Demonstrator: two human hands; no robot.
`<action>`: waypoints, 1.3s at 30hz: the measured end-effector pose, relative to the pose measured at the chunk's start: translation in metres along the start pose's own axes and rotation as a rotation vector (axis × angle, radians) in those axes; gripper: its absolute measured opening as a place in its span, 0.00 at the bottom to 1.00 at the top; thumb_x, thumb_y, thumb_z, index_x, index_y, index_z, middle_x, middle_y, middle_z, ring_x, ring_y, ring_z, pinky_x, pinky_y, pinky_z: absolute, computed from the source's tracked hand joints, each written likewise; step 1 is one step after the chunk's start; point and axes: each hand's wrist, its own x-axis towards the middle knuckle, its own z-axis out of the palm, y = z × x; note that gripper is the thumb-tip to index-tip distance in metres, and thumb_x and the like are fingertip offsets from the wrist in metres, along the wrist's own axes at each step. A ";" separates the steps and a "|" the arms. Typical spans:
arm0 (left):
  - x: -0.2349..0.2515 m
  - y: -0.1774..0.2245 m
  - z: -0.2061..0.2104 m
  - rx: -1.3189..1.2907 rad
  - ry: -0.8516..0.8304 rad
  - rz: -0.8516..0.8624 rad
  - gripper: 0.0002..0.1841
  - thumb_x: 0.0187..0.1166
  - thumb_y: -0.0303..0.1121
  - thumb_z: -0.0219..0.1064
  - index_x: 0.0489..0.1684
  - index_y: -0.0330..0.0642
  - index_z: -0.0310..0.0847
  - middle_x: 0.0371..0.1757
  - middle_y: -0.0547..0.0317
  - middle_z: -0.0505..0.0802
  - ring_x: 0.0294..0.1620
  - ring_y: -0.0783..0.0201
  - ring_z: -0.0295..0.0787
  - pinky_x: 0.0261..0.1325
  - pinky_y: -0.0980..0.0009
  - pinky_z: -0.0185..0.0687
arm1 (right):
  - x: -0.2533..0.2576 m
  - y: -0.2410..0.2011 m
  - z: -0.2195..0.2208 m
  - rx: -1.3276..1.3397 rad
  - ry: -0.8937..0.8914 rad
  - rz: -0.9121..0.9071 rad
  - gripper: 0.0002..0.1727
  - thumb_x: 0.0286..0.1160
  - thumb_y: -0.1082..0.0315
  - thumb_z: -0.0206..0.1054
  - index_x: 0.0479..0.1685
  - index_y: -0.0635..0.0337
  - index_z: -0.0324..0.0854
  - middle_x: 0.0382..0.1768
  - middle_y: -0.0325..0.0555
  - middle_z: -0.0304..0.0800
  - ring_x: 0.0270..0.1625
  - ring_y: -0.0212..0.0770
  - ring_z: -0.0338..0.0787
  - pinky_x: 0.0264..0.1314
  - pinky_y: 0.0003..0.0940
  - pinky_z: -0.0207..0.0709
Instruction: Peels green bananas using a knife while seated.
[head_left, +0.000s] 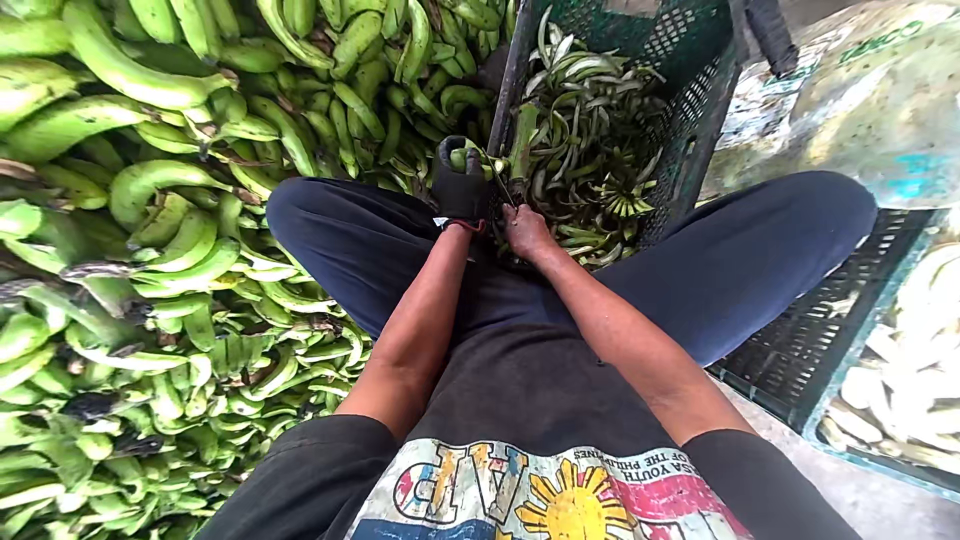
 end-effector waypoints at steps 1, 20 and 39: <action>-0.005 0.005 -0.001 0.059 -0.034 0.105 0.19 0.82 0.38 0.64 0.70 0.47 0.80 0.60 0.53 0.92 0.60 0.59 0.90 0.65 0.56 0.83 | 0.002 0.000 -0.001 -0.011 -0.010 -0.005 0.34 0.96 0.46 0.38 0.74 0.68 0.73 0.68 0.67 0.85 0.73 0.62 0.86 0.74 0.62 0.77; 0.013 0.021 0.012 -1.318 -0.509 -0.177 0.18 0.87 0.33 0.46 0.69 0.38 0.71 0.50 0.49 0.88 0.45 0.58 0.89 0.48 0.60 0.89 | -0.067 0.049 -0.052 0.335 0.196 -0.347 0.27 0.97 0.49 0.42 0.60 0.59 0.82 0.24 0.39 0.77 0.24 0.35 0.78 0.31 0.36 0.77; 0.002 0.041 0.022 -0.952 -0.426 -0.130 0.35 0.94 0.58 0.29 0.55 0.39 0.79 0.39 0.52 0.90 0.40 0.60 0.90 0.47 0.59 0.90 | -0.056 0.029 -0.039 -0.062 0.310 -0.201 0.28 0.96 0.48 0.40 0.60 0.65 0.75 0.33 0.57 0.87 0.42 0.58 0.92 0.46 0.57 0.83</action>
